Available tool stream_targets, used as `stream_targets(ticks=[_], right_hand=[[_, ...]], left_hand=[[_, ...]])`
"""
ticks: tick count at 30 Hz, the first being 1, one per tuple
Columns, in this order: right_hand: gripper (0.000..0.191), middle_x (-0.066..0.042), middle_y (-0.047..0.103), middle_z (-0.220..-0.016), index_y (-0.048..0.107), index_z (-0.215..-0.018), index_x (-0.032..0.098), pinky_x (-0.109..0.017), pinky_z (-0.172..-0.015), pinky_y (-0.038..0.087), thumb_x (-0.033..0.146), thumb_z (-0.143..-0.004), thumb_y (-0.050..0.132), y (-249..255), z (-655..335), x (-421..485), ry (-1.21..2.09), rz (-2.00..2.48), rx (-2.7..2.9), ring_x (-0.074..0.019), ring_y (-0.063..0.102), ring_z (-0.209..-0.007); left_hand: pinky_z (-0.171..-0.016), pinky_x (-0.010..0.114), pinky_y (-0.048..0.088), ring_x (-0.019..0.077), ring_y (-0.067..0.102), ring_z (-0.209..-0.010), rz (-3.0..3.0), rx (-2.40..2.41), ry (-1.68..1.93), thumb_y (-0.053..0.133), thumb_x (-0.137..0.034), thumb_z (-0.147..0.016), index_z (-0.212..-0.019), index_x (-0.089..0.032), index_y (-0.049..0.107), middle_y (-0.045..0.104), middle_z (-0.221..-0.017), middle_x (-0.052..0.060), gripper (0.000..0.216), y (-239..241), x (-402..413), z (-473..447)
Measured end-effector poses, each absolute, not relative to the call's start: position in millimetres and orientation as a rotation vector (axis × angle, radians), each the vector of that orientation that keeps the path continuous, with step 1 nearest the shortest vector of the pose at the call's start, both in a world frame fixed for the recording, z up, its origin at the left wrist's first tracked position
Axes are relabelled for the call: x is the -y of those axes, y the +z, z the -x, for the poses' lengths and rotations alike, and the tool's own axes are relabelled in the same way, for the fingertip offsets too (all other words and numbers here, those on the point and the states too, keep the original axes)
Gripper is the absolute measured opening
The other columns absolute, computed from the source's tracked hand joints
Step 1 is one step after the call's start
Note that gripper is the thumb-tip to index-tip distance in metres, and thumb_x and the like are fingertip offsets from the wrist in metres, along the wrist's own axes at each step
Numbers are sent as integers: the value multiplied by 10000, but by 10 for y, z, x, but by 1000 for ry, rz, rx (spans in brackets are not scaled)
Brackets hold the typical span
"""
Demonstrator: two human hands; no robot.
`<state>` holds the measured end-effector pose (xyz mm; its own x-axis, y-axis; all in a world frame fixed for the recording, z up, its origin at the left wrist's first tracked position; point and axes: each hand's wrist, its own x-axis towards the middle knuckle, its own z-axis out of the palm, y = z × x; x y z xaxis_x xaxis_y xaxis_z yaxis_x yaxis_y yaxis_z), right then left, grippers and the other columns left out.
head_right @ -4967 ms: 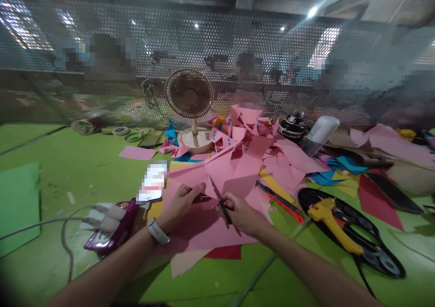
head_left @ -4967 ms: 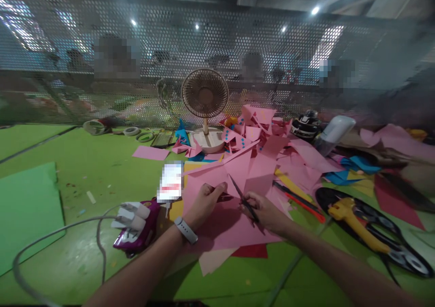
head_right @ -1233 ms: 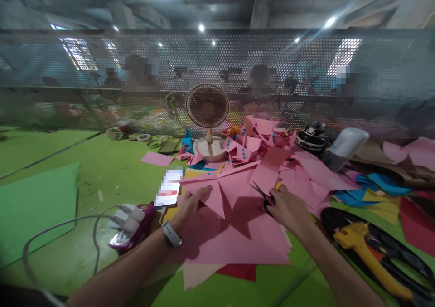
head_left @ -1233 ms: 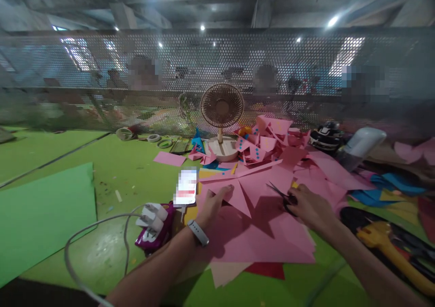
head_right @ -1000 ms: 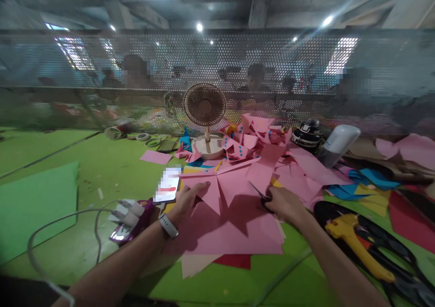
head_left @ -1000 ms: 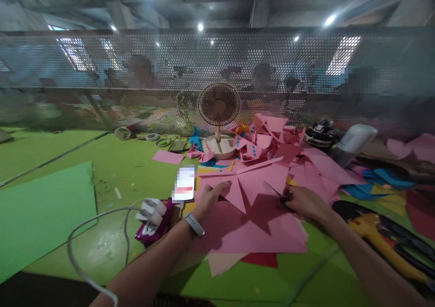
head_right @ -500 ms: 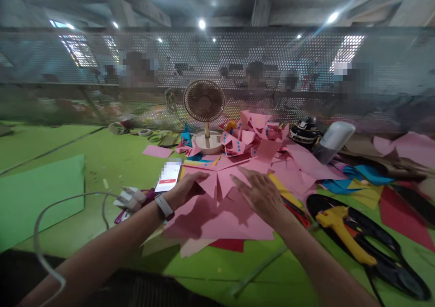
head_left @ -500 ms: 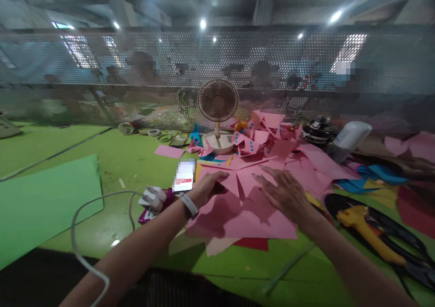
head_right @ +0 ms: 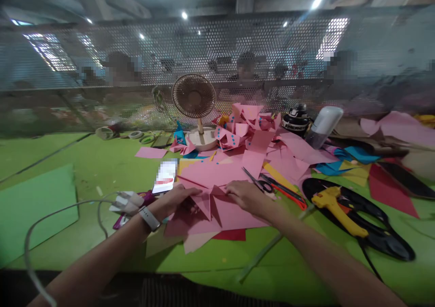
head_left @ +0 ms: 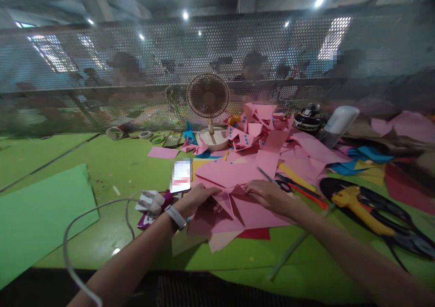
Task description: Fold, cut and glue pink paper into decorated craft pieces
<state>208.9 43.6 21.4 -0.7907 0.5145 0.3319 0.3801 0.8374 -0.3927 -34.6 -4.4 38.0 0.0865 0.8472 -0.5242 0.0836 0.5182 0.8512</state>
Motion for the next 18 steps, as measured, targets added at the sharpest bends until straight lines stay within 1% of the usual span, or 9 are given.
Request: stream_targets(ticks=[3, 6, 8, 11, 14, 15, 17, 18], right_hand=[[208, -87, 627, -968, 576, -988, 183, -316, -790, 439, 232, -887, 401, 163, -2086, -437, 447, 718, 2582, -181, 565, -917], [251, -110, 604, -1051, 546, -1079, 173, -359, -847, 417, 262, -870, 440, 101, -2069, -426, 396, 706, 2589, -205, 539, -993], [248, -103, 604, -1059, 549, -1082, 175, -370, -874, 403, 248, -869, 444, 93, -2048, -404, 411, 660, 2585, -204, 529, -1011], [210, -73, 623, -984, 575, -1009, 186, -316, -821, 430, 222, -891, 405, 153, -2021, -365, 533, 643, 2527, -169, 550, -937], [204, -65, 625, -907, 587, -955, 177, -293, -762, 438, 218, -898, 396, 231, -2016, -360, 543, 689, 2517, -159, 556, -851], [204, -64, 623, -883, 592, -934, 173, -296, -751, 436, 213, -897, 395, 244, -2019, -368, 513, 698, 2536, -162, 552, -832], [203, -65, 612, -852, 596, -899, 167, -301, -742, 429, 204, -894, 396, 244, -2029, -390, 447, 708, 2575, -166, 539, -817], [200, -64, 605, -845, 595, -888, 167, -301, -740, 427, 201, -892, 398, 233, -2035, -401, 425, 708, 2587, -167, 533, -813]], left_hand=[[-506, 257, 476, 145, 581, -434, -907, -1348, 671, 672, -414, -633, -575, -92, 638, 654, -532, 112, 330, 398, 87, 368], [-502, 262, 470, 143, 574, -431, -884, -1345, 681, 680, -406, -630, -553, -94, 632, 651, -527, 111, 325, 405, 102, 348], [-505, 266, 466, 144, 573, -434, -906, -1334, 655, 683, -418, -628, -537, -96, 631, 652, -533, 117, 339, 406, 98, 333], [-498, 269, 454, 153, 572, -432, -1019, -1350, 572, 641, -502, -647, -509, -106, 629, 648, -531, 123, 419, 440, 93, 356], [-439, 252, 407, 142, 518, -353, -1269, -1472, 381, 530, -619, -681, -432, -127, 595, 589, -426, 99, 555, 572, 125, 414], [-420, 240, 380, 133, 490, -329, -1363, -1528, 364, 518, -631, -683, -411, -140, 571, 554, -382, 80, 564, 637, 144, 423], [-428, 223, 344, 126, 473, -343, -1619, -1663, 504, 529, -593, -705, -452, -161, 568, 510, -358, 37, 502, 770, 182, 401], [-456, 224, 341, 130, 482, -383, -1779, -1768, 607, 540, -556, -721, -501, -166, 582, 512, -387, 28, 449, 825, 194, 367]])
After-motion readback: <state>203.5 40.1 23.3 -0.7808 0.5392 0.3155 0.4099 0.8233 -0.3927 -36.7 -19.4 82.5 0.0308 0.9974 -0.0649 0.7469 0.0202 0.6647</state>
